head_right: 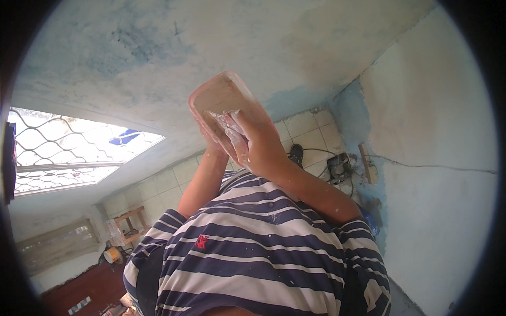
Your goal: The person applies wall putty to a surface using a putty knife, taking more putty from a pink container as needed.
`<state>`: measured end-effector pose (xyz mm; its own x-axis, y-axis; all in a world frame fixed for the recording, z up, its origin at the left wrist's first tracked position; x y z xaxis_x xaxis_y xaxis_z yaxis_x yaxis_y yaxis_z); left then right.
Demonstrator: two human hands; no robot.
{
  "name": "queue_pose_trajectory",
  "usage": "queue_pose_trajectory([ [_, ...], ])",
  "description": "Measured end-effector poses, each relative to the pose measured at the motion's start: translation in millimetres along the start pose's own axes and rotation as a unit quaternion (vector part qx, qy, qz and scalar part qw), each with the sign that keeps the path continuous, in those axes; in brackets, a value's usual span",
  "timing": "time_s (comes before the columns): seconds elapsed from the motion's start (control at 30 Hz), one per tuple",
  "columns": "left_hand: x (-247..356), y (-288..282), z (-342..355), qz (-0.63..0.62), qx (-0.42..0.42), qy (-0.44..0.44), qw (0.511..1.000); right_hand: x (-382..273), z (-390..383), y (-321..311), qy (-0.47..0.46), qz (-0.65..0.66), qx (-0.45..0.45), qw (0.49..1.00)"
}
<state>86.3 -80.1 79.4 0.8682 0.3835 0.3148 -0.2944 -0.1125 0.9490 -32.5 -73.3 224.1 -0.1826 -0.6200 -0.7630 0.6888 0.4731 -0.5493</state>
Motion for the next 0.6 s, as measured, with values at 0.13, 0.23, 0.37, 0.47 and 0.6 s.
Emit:
queue_pose_trajectory([
  [0.13, 4, 6, -3, 0.103, -0.01, 0.002, 0.995, 20, -1, 0, 0.048, 0.072, 0.012, 0.996],
  [0.23, 2, 3, 0, 0.144, -0.029, -0.014, 0.989, 39, -2, 1, 0.104, 0.178, 0.002, 0.978],
  [0.37, -11, 2, 3, 0.104, -0.026, -0.073, 0.992, 57, 4, -2, 0.124, 0.279, 0.022, 0.952],
  [0.47, -16, 1, 5, 0.08, -0.027, -0.097, 0.992, 68, 6, -2, 0.117, 0.369, 0.033, 0.922],
  [0.6, -20, -1, 6, 0.084, 0.009, -0.11, 0.99, 81, 4, -9, 0.129, 0.4, 0.051, 0.906],
])
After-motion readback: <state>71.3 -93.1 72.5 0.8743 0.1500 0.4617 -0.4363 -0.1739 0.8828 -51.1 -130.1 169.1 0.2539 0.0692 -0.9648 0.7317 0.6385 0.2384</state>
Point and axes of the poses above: each hand's wrist, its own z-axis towards the middle knuckle, its own y-axis out of the palm, x = y × z, the point moved 9 cm from there along z, towards the middle knuckle, and after that the axes turned 4 degrees about -x, right-handed, at the moved point
